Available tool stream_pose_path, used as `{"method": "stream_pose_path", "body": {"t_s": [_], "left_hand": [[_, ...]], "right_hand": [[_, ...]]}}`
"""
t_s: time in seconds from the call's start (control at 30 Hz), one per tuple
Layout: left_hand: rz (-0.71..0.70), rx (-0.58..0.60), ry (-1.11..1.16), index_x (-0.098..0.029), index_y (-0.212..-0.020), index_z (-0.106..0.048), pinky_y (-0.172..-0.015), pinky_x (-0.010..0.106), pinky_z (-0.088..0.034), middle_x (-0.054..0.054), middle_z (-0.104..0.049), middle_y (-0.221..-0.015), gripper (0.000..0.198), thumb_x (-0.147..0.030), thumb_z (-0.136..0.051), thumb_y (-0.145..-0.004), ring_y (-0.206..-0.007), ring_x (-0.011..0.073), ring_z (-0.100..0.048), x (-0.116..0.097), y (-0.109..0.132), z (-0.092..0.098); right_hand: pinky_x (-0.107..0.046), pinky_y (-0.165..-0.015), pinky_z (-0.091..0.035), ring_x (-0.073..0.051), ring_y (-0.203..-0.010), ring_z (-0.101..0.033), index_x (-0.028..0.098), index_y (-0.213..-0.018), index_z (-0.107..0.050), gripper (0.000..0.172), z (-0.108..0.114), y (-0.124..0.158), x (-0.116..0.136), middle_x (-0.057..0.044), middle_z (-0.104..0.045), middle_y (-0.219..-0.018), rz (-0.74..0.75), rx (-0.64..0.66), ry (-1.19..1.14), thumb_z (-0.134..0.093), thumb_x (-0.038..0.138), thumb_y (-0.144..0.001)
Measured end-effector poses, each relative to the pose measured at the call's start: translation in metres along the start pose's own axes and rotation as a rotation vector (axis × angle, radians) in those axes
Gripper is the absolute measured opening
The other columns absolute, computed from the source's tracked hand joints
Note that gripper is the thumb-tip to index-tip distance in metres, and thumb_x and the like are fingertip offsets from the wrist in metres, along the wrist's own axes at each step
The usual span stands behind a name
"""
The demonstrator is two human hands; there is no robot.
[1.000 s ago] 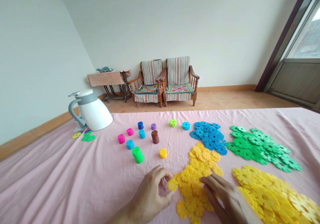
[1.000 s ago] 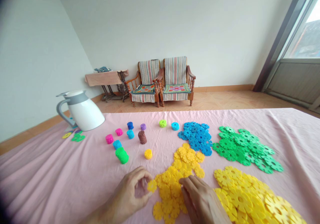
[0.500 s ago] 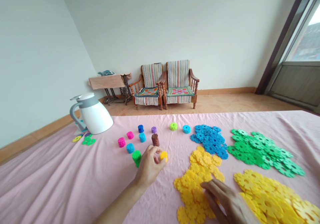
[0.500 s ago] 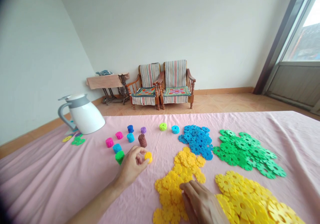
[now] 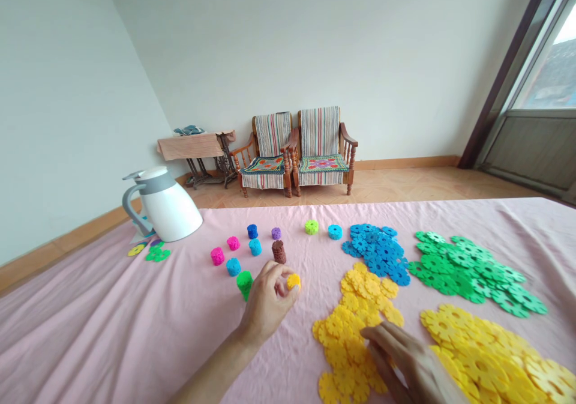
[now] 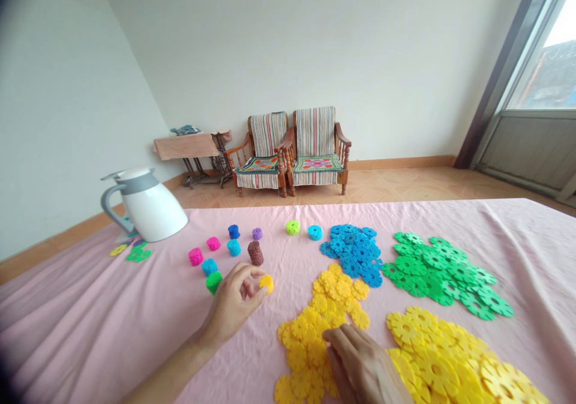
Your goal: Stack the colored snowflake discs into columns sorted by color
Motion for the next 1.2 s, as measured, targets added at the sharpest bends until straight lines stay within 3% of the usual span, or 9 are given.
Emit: {"method": "stream_pose_path", "body": {"t_s": [0.1, 0.17, 0.3, 0.5, 0.83, 1.03, 1.2], "left_hand": [[-0.068, 0.258, 0.054, -0.018, -0.083, -0.064, -0.058, 0.02, -0.042, -0.001, -0.055, -0.079, 0.011, -0.015, -0.064, -0.073, -0.061, 0.01, -0.052, -0.018, 0.01, -0.009], [-0.099, 0.439, 0.086, -0.019, -0.091, -0.066, -0.06, 0.02, -0.042, -0.001, -0.056, -0.084, 0.022, -0.015, -0.07, -0.07, -0.063, 0.0097, -0.052, -0.028, 0.018, -0.017], [-0.084, 0.592, 0.086, -0.022, -0.1, -0.065, -0.065, 0.02, -0.043, 0.0, -0.056, -0.094, 0.034, -0.011, -0.072, -0.068, -0.065, 0.0089, -0.052, -0.037, 0.028, -0.027], [-0.041, 0.583, -0.007, -0.021, -0.092, -0.065, -0.064, 0.021, -0.042, -0.001, -0.055, -0.09, 0.028, -0.013, -0.073, -0.066, -0.068, 0.0108, -0.052, -0.038, 0.029, -0.031], [-0.023, 0.463, -0.07, -0.019, -0.081, -0.061, -0.065, 0.024, -0.042, 0.0, -0.058, -0.085, 0.024, -0.016, -0.077, -0.063, -0.076, 0.0161, -0.054, -0.04, 0.033, -0.036], [-0.028, 0.434, -0.058, -0.023, -0.095, -0.067, -0.071, 0.026, -0.044, 0.002, -0.06, -0.094, 0.031, -0.018, -0.076, -0.066, -0.084, 0.0183, -0.056, -0.044, 0.036, -0.037], [-0.039, 0.391, -0.019, -0.022, -0.092, -0.066, -0.067, 0.024, -0.044, 0.001, -0.059, -0.089, 0.028, -0.014, -0.071, -0.067, -0.077, 0.0161, -0.056, -0.042, 0.035, -0.035]], "right_hand": [[-0.023, -0.065, -0.054, -0.014, -0.064, -0.068, 0.025, -0.097, -0.06, 0.034, -0.001, 0.001, -0.001, -0.003, -0.07, -0.077, -0.019, 0.008, -0.018, -0.029, 0.036, -0.099], [-0.022, -0.065, -0.053, -0.014, -0.067, -0.068, 0.024, -0.098, -0.06, 0.032, -0.003, 0.003, -0.003, -0.003, -0.07, -0.079, -0.033, 0.026, -0.034, -0.03, 0.036, -0.099], [-0.022, -0.064, -0.052, -0.014, -0.069, -0.067, 0.025, -0.096, -0.06, 0.03, -0.008, 0.007, -0.007, -0.002, -0.068, -0.079, -0.068, 0.086, -0.071, -0.031, 0.034, -0.099], [-0.022, -0.065, -0.052, -0.013, -0.068, -0.066, 0.023, -0.097, -0.06, 0.03, -0.009, 0.008, -0.007, -0.003, -0.067, -0.077, -0.087, 0.108, -0.082, -0.033, 0.034, -0.098], [-0.022, -0.064, -0.054, -0.014, -0.064, -0.067, 0.024, -0.096, -0.062, 0.034, 0.0, 0.001, -0.001, -0.003, -0.069, -0.073, -0.037, 0.022, -0.033, -0.03, 0.035, -0.098], [-0.022, -0.06, -0.054, -0.014, -0.063, -0.067, 0.024, -0.086, -0.062, 0.038, 0.002, -0.001, 0.002, -0.003, -0.069, -0.072, -0.021, 0.014, -0.006, -0.028, 0.035, -0.099], [-0.021, -0.06, -0.054, -0.014, -0.065, -0.068, 0.023, -0.093, -0.062, 0.036, 0.002, -0.001, 0.001, -0.003, -0.07, -0.074, -0.01, 0.017, 0.011, -0.029, 0.033, -0.099]]}}
Point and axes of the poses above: each hand's wrist, its own y-axis away from the middle knuckle, its own z-axis out of the back of the hand, x = y × z, the point moved 5 cm from there along -y, towards the middle knuckle
